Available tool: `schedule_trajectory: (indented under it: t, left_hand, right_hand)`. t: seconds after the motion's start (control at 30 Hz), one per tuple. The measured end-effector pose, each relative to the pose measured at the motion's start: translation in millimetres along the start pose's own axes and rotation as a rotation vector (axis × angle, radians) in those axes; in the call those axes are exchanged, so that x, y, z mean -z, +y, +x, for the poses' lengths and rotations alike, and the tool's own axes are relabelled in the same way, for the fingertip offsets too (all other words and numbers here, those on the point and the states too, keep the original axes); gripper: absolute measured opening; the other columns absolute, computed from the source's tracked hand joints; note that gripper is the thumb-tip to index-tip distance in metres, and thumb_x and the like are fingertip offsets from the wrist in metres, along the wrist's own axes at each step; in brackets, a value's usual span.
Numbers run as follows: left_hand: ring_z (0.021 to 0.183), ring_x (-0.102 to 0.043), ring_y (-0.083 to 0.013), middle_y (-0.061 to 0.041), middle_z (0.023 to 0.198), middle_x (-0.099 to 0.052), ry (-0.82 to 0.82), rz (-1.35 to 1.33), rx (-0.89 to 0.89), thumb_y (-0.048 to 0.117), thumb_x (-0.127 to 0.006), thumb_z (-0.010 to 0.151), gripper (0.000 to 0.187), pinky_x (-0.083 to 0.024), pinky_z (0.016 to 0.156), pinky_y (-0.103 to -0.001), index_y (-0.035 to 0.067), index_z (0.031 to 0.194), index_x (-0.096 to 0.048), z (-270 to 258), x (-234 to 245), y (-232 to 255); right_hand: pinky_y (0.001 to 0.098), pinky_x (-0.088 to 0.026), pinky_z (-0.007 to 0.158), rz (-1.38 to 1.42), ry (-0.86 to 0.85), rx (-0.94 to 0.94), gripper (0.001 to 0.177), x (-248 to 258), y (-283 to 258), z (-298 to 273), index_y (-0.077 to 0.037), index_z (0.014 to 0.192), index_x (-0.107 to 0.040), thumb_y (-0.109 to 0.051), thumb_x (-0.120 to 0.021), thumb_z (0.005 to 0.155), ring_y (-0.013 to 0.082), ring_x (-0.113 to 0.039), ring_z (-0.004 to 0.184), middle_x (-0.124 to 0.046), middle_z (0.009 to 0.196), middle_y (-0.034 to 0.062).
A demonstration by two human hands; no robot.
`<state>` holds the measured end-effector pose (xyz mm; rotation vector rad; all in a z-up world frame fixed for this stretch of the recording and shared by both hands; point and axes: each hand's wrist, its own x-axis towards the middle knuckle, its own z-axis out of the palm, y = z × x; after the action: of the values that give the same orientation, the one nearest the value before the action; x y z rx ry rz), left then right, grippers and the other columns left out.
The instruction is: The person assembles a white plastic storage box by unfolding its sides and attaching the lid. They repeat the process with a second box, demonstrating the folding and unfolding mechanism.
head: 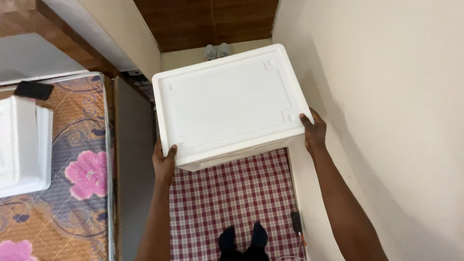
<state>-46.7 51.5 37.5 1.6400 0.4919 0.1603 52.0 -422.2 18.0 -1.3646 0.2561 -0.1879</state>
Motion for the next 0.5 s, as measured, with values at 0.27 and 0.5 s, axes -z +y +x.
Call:
schedule_trajectory:
  t: [0.27, 0.5]
  left_hand:
    - [0.124, -0.062, -0.0257, -0.017, 0.138, -0.062, 0.148, -0.136, -0.095, 0.0, -0.061, 0.095, 0.056, -0.051, 0.102, -0.039, 0.002, 0.15, -0.047, -61, 70, 80]
    - [0.128, -0.06, -0.0259, -0.017, 0.144, -0.061, 0.233, -0.259, -0.142, -0.006, -0.06, 0.09, 0.062, -0.047, 0.108, -0.037, 0.001, 0.15, -0.049, -119, 120, 128]
  right_hand:
    - [0.0333, -0.05, 0.105, 0.008, -0.011, -0.011, 0.051, -62, -92, -52, 0.004, 0.137, -0.062, -0.009, -0.077, 0.09, 0.0202, -0.065, 0.116, -0.07, 0.128, 0.0122]
    - [0.0322, -0.05, 0.106, 0.089, -0.024, 0.006, 0.049, -87, -148, -92, 0.006, 0.133, -0.062, -0.008, -0.078, 0.089, 0.0205, -0.065, 0.117, -0.069, 0.128, 0.0129]
